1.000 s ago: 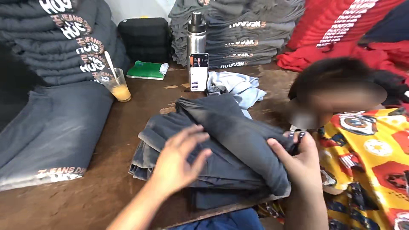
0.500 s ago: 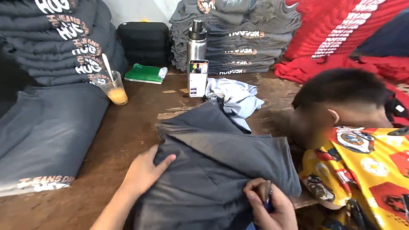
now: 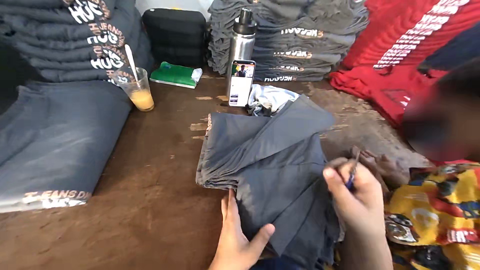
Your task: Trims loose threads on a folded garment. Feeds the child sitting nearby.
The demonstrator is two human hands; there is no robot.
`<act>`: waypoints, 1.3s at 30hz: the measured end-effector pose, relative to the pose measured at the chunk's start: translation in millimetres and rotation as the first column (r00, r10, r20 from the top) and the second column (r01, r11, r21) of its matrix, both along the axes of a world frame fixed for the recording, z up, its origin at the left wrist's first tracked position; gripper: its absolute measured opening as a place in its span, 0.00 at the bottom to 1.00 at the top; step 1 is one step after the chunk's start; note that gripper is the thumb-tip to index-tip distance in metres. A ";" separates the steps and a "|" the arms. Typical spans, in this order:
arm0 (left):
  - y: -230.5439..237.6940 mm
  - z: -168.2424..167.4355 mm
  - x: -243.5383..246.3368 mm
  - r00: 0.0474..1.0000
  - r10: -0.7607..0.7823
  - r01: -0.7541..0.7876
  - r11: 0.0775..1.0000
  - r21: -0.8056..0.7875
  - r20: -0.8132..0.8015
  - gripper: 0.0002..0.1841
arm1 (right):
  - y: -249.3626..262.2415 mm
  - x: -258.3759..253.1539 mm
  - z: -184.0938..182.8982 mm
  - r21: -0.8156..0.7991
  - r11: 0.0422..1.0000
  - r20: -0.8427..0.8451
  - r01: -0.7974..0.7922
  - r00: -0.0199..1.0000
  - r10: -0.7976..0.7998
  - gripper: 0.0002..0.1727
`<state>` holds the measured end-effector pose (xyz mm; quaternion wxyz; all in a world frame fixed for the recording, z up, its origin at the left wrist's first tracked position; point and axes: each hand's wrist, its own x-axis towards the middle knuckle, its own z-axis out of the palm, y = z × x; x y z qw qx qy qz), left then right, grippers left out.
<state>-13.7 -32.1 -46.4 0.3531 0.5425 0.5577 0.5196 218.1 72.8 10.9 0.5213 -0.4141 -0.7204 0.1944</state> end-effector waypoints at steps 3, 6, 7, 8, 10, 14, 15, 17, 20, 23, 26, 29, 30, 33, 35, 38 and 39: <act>-8.1 -8.1 -6.5 0.997 -0.040 0.038 0.998 0.045 0.060 0.56 | -35.5 -13.0 -8.0 -0.071 0.941 0.058 -0.330 0.941 0.334 0.16; -13.8 -13.4 -16.4 0.999 0.006 -0.011 0.989 0.147 0.032 0.39 | -51.0 -21.0 -30.1 -0.045 0.933 0.232 -0.357 0.905 0.357 0.26; -13.9 -12.9 -18.2 0.999 0.041 -0.035 0.981 0.191 -0.025 0.33 | -54.1 -21.5 -33.5 -0.033 0.942 0.271 -0.334 0.904 0.330 0.28; -13.1 -11.7 -19.1 0.996 0.058 -0.042 0.971 0.235 -0.065 0.29 | -56.4 -21.5 -34.1 -0.032 0.948 0.296 -0.317 0.903 0.312 0.29; -9.8 -8.1 -19.3 0.996 0.023 0.003 0.953 0.304 -0.082 0.27 | -58.7 -23.1 -34.8 -0.015 0.956 0.345 -0.292 0.896 0.280 0.31; -4.6 1.9 -24.8 0.977 -0.172 0.207 0.917 0.341 -0.129 0.35 | -61.5 -30.5 -39.1 0.082 0.946 0.437 -0.313 0.865 0.248 0.16; -3.9 3.4 -27.1 0.968 -0.194 0.238 0.912 0.333 -0.160 0.37 | -63.8 -28.5 -37.6 0.076 0.933 0.419 -0.352 0.861 0.290 0.12; -4.1 3.4 -31.0 0.955 -0.172 0.243 0.921 0.304 -0.242 0.33 | -69.8 -17.1 -30.5 0.044 0.908 0.376 -0.417 0.849 0.371 0.09; -0.7 -3.8 -33.4 0.946 -0.077 0.187 0.924 0.333 -0.315 0.14 | -78.8 3.8 -16.4 -0.037 0.868 0.270 -0.495 0.832 0.485 0.11; 0.4 -3.2 -30.5 0.954 -0.100 0.206 0.904 0.374 -0.283 0.12 | -84.4 6.6 -10.7 -0.104 0.857 0.245 -0.504 0.822 0.513 0.16; 3.2 1.9 -26.0 0.962 -0.089 0.198 0.878 0.436 -0.258 0.11 | -86.7 -10.8 -12.3 -0.061 0.919 0.294 -0.388 0.873 0.389 0.20; 5.1 9.0 -24.1 0.972 -0.010 0.131 0.853 0.505 -0.235 0.04 | -83.3 -23.8 -20.3 0.006 0.947 0.318 -0.320 0.899 0.302 0.11; 4.8 11.4 -24.8 0.973 0.027 0.100 0.846 0.523 -0.230 0.03 | -82.8 -23.4 -19.2 0.005 0.940 0.291 -0.341 0.900 0.325 0.10; 3.0 14.1 -27.6 0.961 0.161 -0.007 0.826 0.564 -0.225 0.05 | -85.2 -12.8 -3.3 -0.034 0.892 0.138 -0.450 0.882 0.450 0.09; 3.2 12.7 -27.4 0.957 0.205 -0.053 0.819 0.572 -0.206 0.05 | -85.7 -11.7 6.6 -0.027 0.888 0.067 -0.459 0.885 0.460 0.13; 6.3 10.6 -20.9 0.968 0.206 -0.086 0.809 0.581 -0.145 0.04 | -81.7 -27.6 3.0 -0.030 0.911 0.177 -0.411 0.895 0.410 0.21; 7.1 11.4 -19.3 0.971 0.200 -0.085 0.806 0.586 -0.133 0.04 | -80.1 -36.6 -4.7 -0.016 0.927 0.250 -0.374 0.896 0.366 0.20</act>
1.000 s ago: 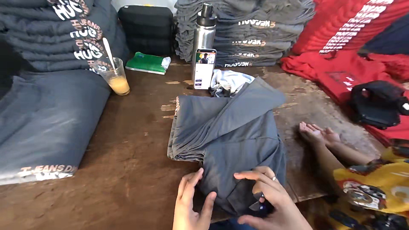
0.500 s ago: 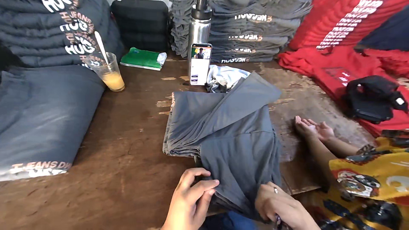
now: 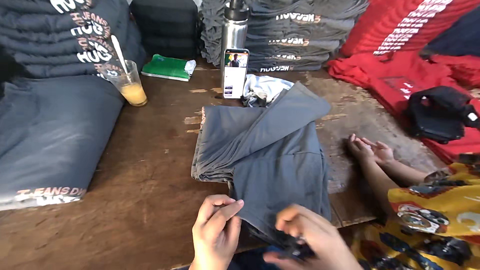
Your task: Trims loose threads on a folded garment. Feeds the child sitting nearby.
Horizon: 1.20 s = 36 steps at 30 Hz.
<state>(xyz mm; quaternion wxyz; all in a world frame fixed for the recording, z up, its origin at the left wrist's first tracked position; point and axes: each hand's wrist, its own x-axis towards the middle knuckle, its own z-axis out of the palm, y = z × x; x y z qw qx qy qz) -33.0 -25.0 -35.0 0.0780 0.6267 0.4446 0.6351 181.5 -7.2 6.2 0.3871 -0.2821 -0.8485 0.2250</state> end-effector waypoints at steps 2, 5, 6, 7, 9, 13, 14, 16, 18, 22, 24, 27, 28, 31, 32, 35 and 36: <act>-0.9 3.9 -0.3 1.000 -0.006 0.006 1.000 0.007 -0.022 0.04 | 4.4 -13.6 -16.9 0.060 0.998 0.024 0.036 0.999 -0.038 0.12; -2.7 8.4 -6.5 0.994 0.016 -0.018 1.000 -0.014 -0.106 0.06 | 8.1 -8.7 -12.1 -0.052 0.997 -0.204 -0.049 0.978 0.038 0.11; -2.8 8.2 -7.8 0.993 0.022 -0.026 0.999 -0.033 -0.120 0.06 | 8.6 -5.6 -5.7 -0.073 0.997 -0.273 -0.035 0.962 0.014 0.11; -2.7 7.7 -8.0 0.992 0.014 -0.022 0.998 -0.057 -0.127 0.06 | 10.8 -4.5 0.1 -0.062 0.998 -0.317 0.016 0.948 -0.035 0.12; -1.6 7.6 -5.4 0.992 -0.044 0.030 0.993 -0.111 -0.118 0.05 | 21.1 -8.5 6.6 0.032 0.986 -0.347 0.165 0.927 -0.144 0.11; -0.4 9.0 6.8 0.926 -0.225 0.302 0.924 -0.235 0.304 0.18 | 37.0 -29.4 -4.0 0.049 0.952 -0.281 0.301 0.919 -0.276 0.08; -1.0 10.8 7.7 0.832 -0.258 0.411 0.881 -0.234 0.491 0.22 | 37.7 -35.0 -12.5 0.031 0.953 -0.230 0.301 0.930 -0.286 0.07; -1.9 12.2 4.2 0.613 -0.271 0.564 0.808 -0.170 0.742 0.25 | 34.9 -42.4 -30.0 0.032 0.952 -0.128 0.305 0.946 -0.298 0.06; -4.1 11.2 1.4 0.529 -0.279 0.590 0.799 -0.112 0.801 0.23 | 26.9 -41.5 -37.7 0.019 0.956 -0.105 0.292 0.952 -0.288 0.08; -5.8 3.1 5.8 0.615 -0.344 0.526 0.850 -0.044 0.710 0.24 | 10.3 -34.0 -36.7 -0.078 0.969 -0.107 0.236 0.964 -0.243 0.20; -4.2 0.8 11.7 0.669 -0.291 0.441 0.896 -0.051 0.684 0.18 | 4.2 -33.1 -35.0 -0.069 0.969 -0.052 0.238 0.969 -0.242 0.22; -2.9 0.1 16.2 0.713 -0.236 0.355 0.934 -0.050 0.660 0.08 | -1.8 -34.8 -35.7 0.006 0.963 0.037 0.268 0.963 -0.268 0.22; -3.7 1.2 16.6 0.710 -0.233 0.353 0.934 -0.050 0.665 0.07 | -3.0 -36.0 -36.8 0.042 0.957 0.057 0.289 0.955 -0.291 0.22; -9.5 6.0 14.4 0.669 -0.264 0.417 0.907 -0.057 0.695 0.05 | -5.9 -39.9 -39.9 0.121 0.933 0.078 0.340 0.933 -0.350 0.21; -11.5 7.1 13.0 0.660 -0.277 0.439 0.896 -0.059 0.698 0.06 | -6.4 -41.5 -40.2 0.141 0.926 0.083 0.351 0.928 -0.364 0.20; -15.3 8.6 10.2 0.674 -0.311 0.463 0.885 -0.055 0.670 0.06 | -7.5 -48.5 -37.4 0.174 0.907 0.094 0.384 0.910 -0.403 0.21; -16.2 8.9 10.2 0.697 -0.304 0.449 0.891 -0.065 0.649 0.06 | -7.9 -51.1 -35.6 0.181 0.903 0.096 0.390 0.907 -0.411 0.21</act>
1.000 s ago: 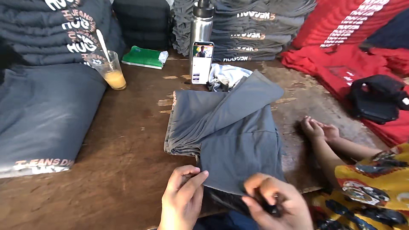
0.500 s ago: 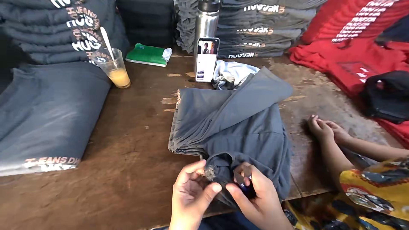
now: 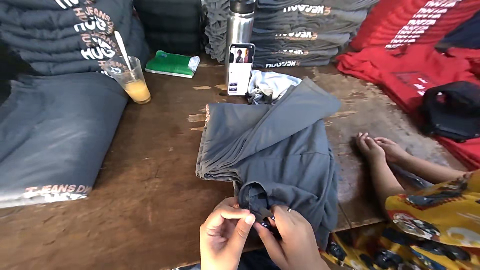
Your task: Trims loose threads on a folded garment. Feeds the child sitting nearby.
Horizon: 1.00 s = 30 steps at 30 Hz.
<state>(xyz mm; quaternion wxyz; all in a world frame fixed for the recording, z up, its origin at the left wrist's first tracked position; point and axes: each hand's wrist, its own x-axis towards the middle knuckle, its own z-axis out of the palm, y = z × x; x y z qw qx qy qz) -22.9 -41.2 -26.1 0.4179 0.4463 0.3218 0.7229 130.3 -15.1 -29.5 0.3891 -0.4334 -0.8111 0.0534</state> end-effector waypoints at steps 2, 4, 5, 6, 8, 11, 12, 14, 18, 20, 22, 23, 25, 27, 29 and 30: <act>-1.9 2.0 0.8 0.998 0.033 -0.034 0.999 -0.014 -0.061 0.06 | 0.2 -4.6 2.5 0.014 1.000 0.011 0.017 1.000 -0.017 0.22; -3.1 3.7 1.2 0.994 0.047 -0.049 0.999 -0.023 -0.095 0.05 | 1.5 -7.7 2.4 0.037 0.999 0.025 0.030 0.999 -0.031 0.24; -3.1 3.9 1.2 0.994 0.048 -0.050 0.998 -0.022 -0.101 0.05 | 2.2 -8.5 2.0 0.045 0.998 0.032 0.032 0.999 -0.034 0.25; -2.6 3.5 1.2 0.994 0.049 -0.051 0.999 -0.017 -0.099 0.05 | 2.7 -8.4 1.7 0.047 0.998 0.034 0.031 0.999 -0.033 0.25; -1.0 1.9 1.3 0.997 0.037 -0.038 0.999 -0.011 -0.067 0.12 | 2.9 -5.1 1.7 0.020 1.000 0.008 0.013 1.000 -0.013 0.26; 4.1 -3.6 0.1 1.000 0.015 -0.015 1.000 -0.005 -0.008 0.21 | 1.0 4.2 1.3 -0.075 0.997 -0.075 -0.032 0.997 0.027 0.25; 5.5 -5.8 0.0 0.999 0.031 -0.031 0.999 -0.007 0.005 0.16 | 0.6 7.2 0.6 -0.092 0.995 -0.084 -0.049 0.996 0.041 0.23; 7.1 -8.5 0.3 0.998 0.062 -0.061 0.998 -0.015 0.032 0.09 | 0.6 12.0 -0.1 -0.093 0.993 -0.068 -0.078 0.995 0.072 0.22; 4.4 -5.0 0.2 0.996 0.066 -0.061 0.995 -0.074 0.068 0.04 | -2.9 18.3 14.6 -0.144 0.983 0.016 -0.116 0.993 0.120 0.23; 2.2 -3.9 -1.0 0.997 0.050 -0.045 0.995 -0.094 0.054 0.05 | -3.6 18.5 16.4 -0.158 0.979 0.048 -0.127 0.989 0.136 0.24; -0.7 -3.8 -2.5 0.999 0.025 -0.021 0.995 -0.096 0.041 0.04 | -4.1 16.8 17.1 -0.159 0.977 0.044 -0.139 0.988 0.148 0.23; -1.6 -3.3 -3.3 0.999 0.009 -0.005 0.996 -0.086 0.048 0.04 | -4.3 16.1 17.2 -0.158 0.978 0.044 -0.137 0.988 0.146 0.23; -2.5 -2.2 -5.0 0.998 -0.023 0.027 0.998 -0.061 0.064 0.04 | -3.0 15.2 15.6 -0.135 0.984 0.064 -0.117 0.990 0.126 0.24; -3.1 -2.1 -6.5 0.997 -0.048 0.050 0.998 -0.035 0.059 0.05 | -0.2 12.1 10.2 -0.084 0.991 0.053 -0.104 0.993 0.108 0.25; -4.1 -1.9 -7.2 0.996 -0.071 0.072 0.997 -0.025 0.056 0.06 | 2.7 7.0 2.5 -0.018 0.997 0.059 -0.080 0.995 0.081 0.24; -4.6 -1.1 -7.3 0.996 -0.075 0.077 0.997 -0.028 0.048 0.06 | 3.7 4.7 2.2 -0.004 0.997 0.059 -0.075 0.995 0.075 0.24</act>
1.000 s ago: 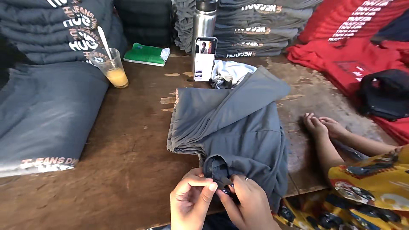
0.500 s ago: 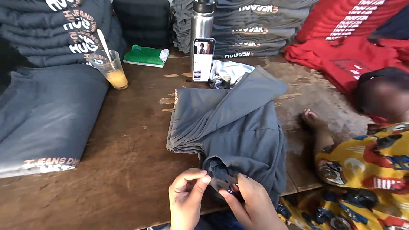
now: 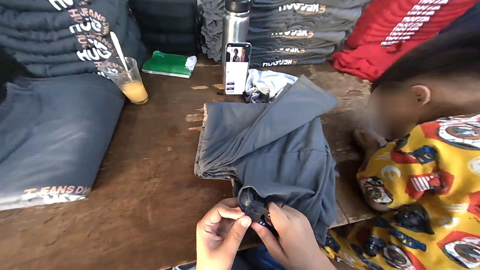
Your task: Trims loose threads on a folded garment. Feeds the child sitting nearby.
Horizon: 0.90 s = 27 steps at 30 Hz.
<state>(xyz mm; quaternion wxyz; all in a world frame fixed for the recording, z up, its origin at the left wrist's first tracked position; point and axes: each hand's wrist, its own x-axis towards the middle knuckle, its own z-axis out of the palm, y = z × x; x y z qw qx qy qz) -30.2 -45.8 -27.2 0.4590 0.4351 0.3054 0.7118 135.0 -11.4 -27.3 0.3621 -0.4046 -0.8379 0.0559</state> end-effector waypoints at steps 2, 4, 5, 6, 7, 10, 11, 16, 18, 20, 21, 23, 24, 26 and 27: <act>-1.0 1.5 -0.3 1.000 -0.002 0.002 1.000 -0.006 -0.025 0.05 | 1.3 -2.5 1.0 0.012 1.000 0.015 -0.001 1.000 0.001 0.25; -1.5 2.4 -1.4 0.999 -0.004 0.004 1.000 0.000 -0.042 0.05 | 1.6 -3.2 0.4 0.014 1.000 0.017 -0.001 1.000 0.001 0.26; -1.4 2.2 -2.2 0.999 -0.008 0.008 1.000 0.005 -0.042 0.05 | 1.7 -2.4 0.7 0.002 1.000 0.003 -0.003 1.000 0.003 0.26; -1.1 1.5 -2.8 0.999 -0.010 0.010 1.000 0.011 -0.036 0.04 | 2.1 -0.6 1.5 -0.025 1.000 -0.030 -0.008 1.000 0.007 0.27; -0.2 0.4 -3.1 1.000 -0.003 0.003 1.000 0.018 -0.029 0.05 | 3.1 2.5 2.8 -0.064 0.998 -0.084 -0.013 0.996 0.007 0.26; 3.9 -0.1 -0.5 0.994 0.094 -0.093 0.996 0.011 -0.055 0.05 | 15.7 10.8 7.2 -0.080 0.997 -0.220 0.023 0.975 -0.040 0.24; 5.3 0.7 0.4 0.988 0.127 -0.126 0.992 0.011 -0.085 0.05 | 23.5 12.2 8.8 -0.052 0.997 -0.199 0.063 0.977 -0.072 0.25; 5.3 0.8 -6.7 0.926 0.189 -0.141 0.976 0.165 -0.326 0.07 | 56.2 25.5 2.1 -0.067 0.993 -0.217 0.097 0.970 -0.109 0.16; 6.1 -0.7 -12.9 0.868 0.229 -0.122 0.958 0.259 -0.440 0.06 | 55.9 42.8 3.2 -0.105 0.979 -0.499 -0.174 0.861 0.099 0.11; 5.7 -2.8 -18.4 0.812 0.232 -0.071 0.950 0.304 -0.535 0.05 | 49.0 58.2 9.4 -0.083 0.912 -0.696 -0.401 0.679 0.235 0.14; 5.4 -3.8 -21.2 0.783 0.207 -0.027 0.953 0.301 -0.586 0.04 | 43.7 65.4 11.8 -0.085 0.878 -0.739 -0.471 0.621 0.262 0.15; 5.4 -3.5 -25.1 0.719 0.136 0.066 0.963 0.262 -0.682 0.03 | 33.9 77.9 12.4 -0.165 0.860 -0.687 -0.482 0.682 0.250 0.09; 6.1 -3.3 -25.6 0.698 0.108 0.093 0.967 0.239 -0.708 0.04 | 29.6 82.2 11.5 -0.235 0.882 -0.568 -0.409 0.794 0.217 0.03; 7.6 -5.1 -23.5 0.697 0.089 0.087 0.975 0.207 -0.711 0.04 | 22.1 82.1 8.3 -0.311 0.920 -0.266 -0.240 0.951 0.159 0.12; 8.3 -6.6 -21.6 0.712 0.102 0.057 0.978 0.202 -0.695 0.04 | 18.5 77.6 7.0 -0.298 0.938 -0.144 -0.178 0.980 0.140 0.18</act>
